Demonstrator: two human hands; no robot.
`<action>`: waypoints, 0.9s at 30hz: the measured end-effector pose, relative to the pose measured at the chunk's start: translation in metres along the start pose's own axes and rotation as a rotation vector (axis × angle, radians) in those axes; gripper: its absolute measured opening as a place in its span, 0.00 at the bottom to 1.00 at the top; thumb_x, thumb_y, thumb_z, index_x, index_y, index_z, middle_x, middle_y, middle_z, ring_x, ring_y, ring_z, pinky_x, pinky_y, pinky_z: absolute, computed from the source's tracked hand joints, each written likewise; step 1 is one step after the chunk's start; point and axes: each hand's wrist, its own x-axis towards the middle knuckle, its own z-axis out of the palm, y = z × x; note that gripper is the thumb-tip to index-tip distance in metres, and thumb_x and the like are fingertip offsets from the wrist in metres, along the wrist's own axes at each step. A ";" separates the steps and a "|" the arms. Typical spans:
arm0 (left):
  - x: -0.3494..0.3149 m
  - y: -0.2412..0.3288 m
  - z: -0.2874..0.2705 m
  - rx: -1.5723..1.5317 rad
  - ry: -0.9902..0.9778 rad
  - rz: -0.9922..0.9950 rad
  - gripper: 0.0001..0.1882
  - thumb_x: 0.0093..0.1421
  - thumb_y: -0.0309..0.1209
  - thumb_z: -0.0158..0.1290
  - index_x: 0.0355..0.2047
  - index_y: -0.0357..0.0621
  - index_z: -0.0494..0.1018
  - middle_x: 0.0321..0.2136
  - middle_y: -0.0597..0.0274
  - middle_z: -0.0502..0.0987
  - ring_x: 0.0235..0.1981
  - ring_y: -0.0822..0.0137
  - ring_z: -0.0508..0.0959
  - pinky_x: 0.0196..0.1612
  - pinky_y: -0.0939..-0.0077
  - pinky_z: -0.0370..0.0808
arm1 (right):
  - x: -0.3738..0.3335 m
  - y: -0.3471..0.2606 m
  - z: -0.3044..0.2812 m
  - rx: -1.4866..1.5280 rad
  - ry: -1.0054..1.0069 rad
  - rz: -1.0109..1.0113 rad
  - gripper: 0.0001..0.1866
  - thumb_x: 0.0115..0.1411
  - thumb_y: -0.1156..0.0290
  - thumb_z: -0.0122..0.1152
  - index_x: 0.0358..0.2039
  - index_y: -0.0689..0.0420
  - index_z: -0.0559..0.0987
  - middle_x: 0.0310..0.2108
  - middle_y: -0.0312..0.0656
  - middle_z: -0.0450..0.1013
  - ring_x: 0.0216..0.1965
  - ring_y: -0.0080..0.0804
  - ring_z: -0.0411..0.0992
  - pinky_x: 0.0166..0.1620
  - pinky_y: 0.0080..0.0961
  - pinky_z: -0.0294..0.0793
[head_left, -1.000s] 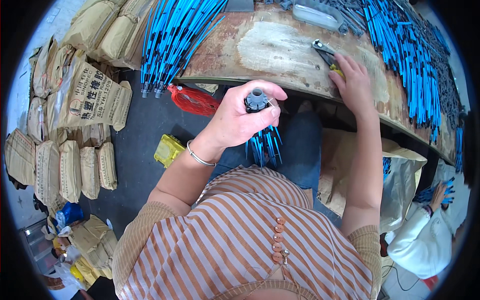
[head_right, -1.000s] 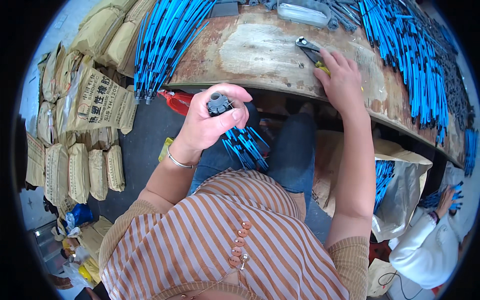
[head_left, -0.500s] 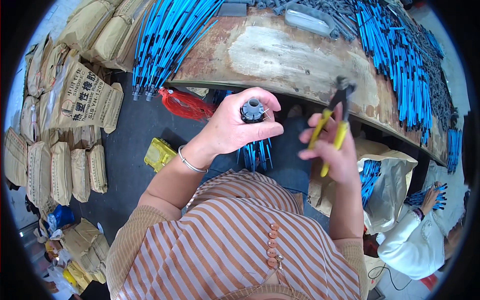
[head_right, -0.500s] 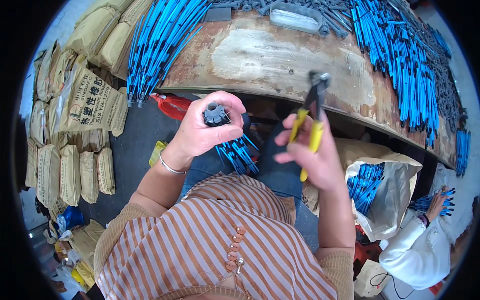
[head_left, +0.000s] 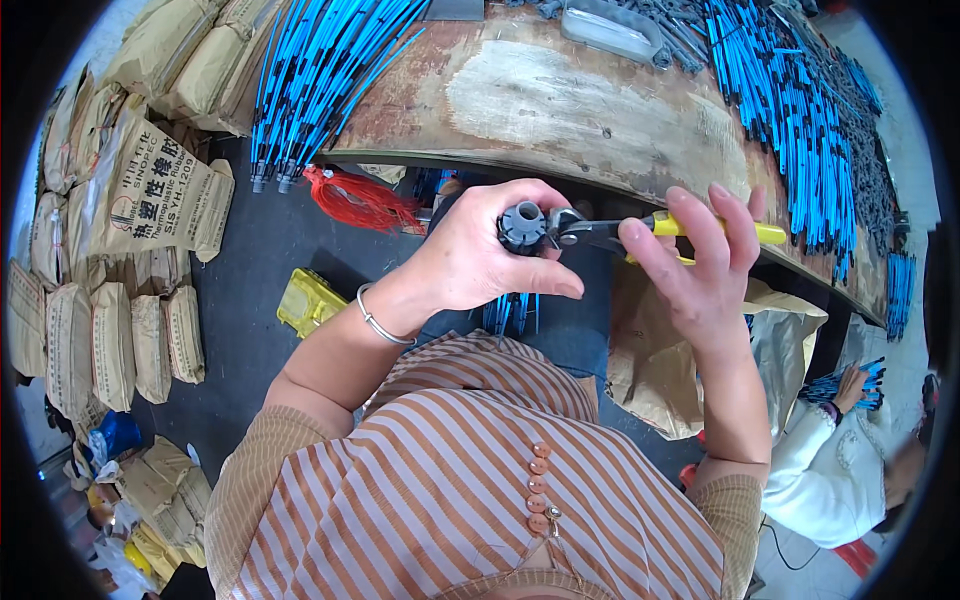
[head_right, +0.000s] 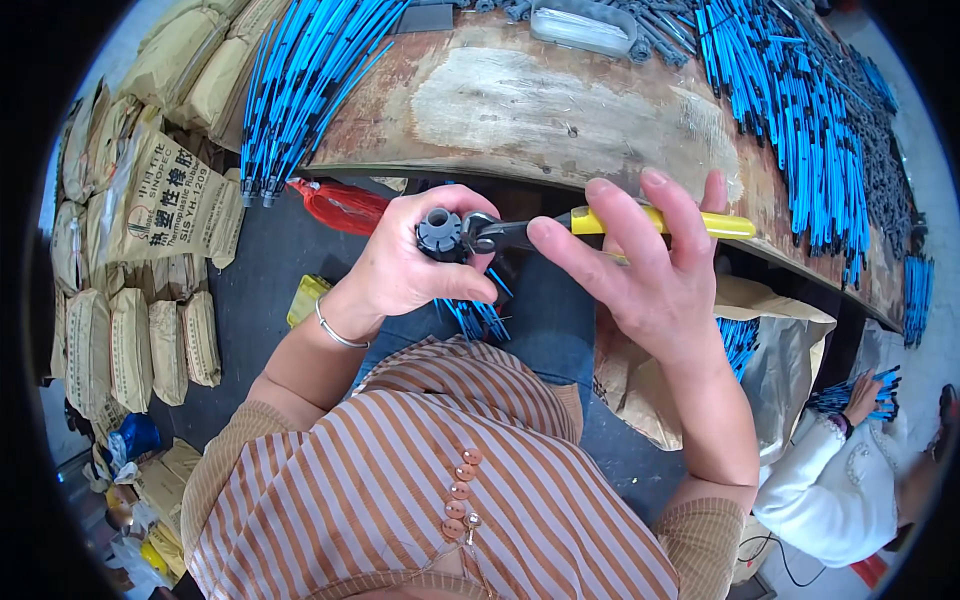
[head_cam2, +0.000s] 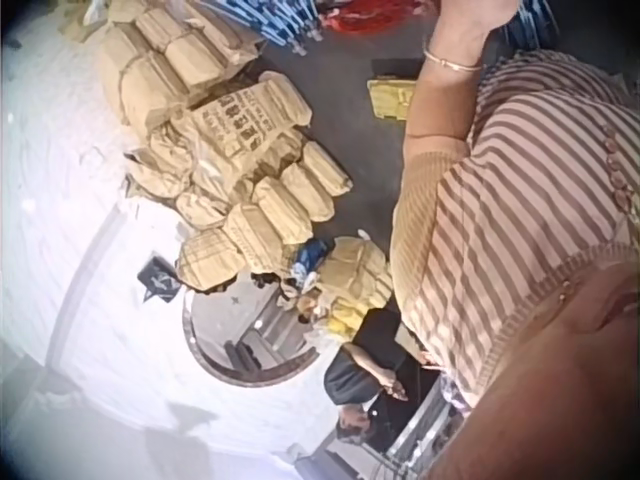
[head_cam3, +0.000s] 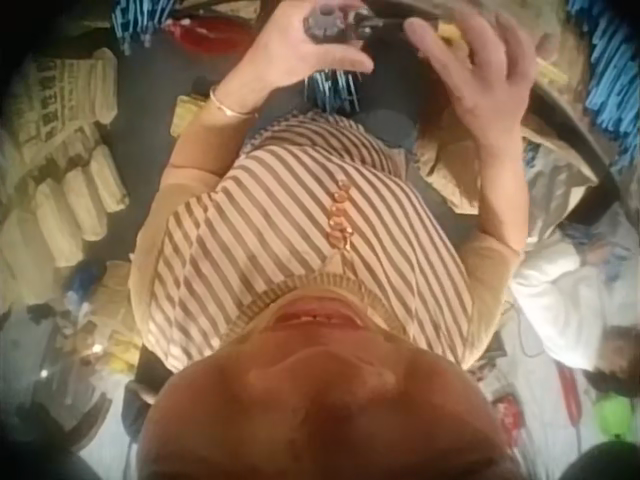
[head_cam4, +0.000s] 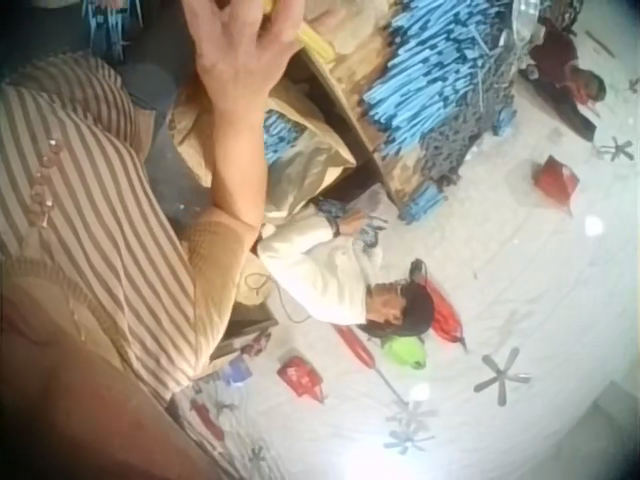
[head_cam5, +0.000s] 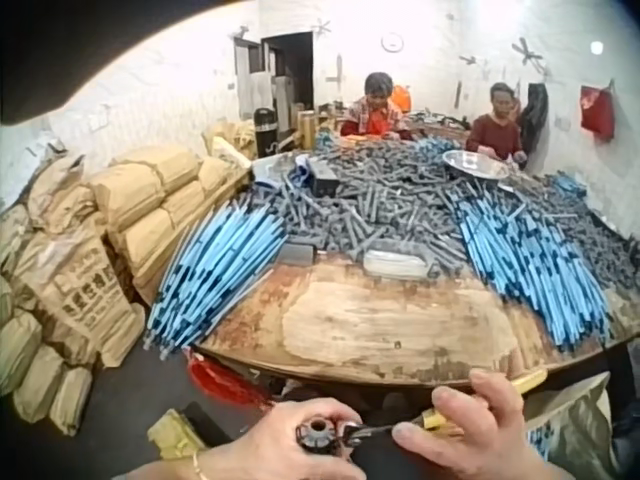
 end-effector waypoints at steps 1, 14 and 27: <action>0.001 0.002 0.000 -0.002 -0.014 -0.025 0.26 0.35 0.27 0.69 0.36 0.38 0.70 0.23 0.68 0.73 0.25 0.80 0.71 0.27 0.85 0.69 | 0.000 -0.001 0.000 0.001 -0.001 -0.003 0.34 0.40 0.80 0.60 0.46 0.28 0.72 0.47 0.30 0.62 0.48 0.37 0.60 0.58 0.52 0.53; 0.011 0.001 0.014 0.126 0.133 -0.050 0.22 0.37 0.26 0.68 0.34 0.39 0.71 0.25 0.71 0.73 0.26 0.81 0.70 0.31 0.85 0.69 | -0.012 -0.025 -0.010 0.271 -0.175 0.288 0.30 0.40 0.82 0.60 0.46 0.43 0.75 0.40 0.43 0.66 0.40 0.39 0.65 0.46 0.36 0.66; 0.016 -0.019 -0.004 -0.389 -0.516 0.081 0.30 0.49 0.32 0.57 0.50 0.29 0.64 0.34 0.57 0.76 0.36 0.66 0.76 0.46 0.74 0.69 | -0.012 0.019 -0.048 0.800 -0.622 0.409 0.37 0.32 0.89 0.63 0.49 0.53 0.73 0.40 0.45 0.70 0.35 0.38 0.71 0.34 0.23 0.71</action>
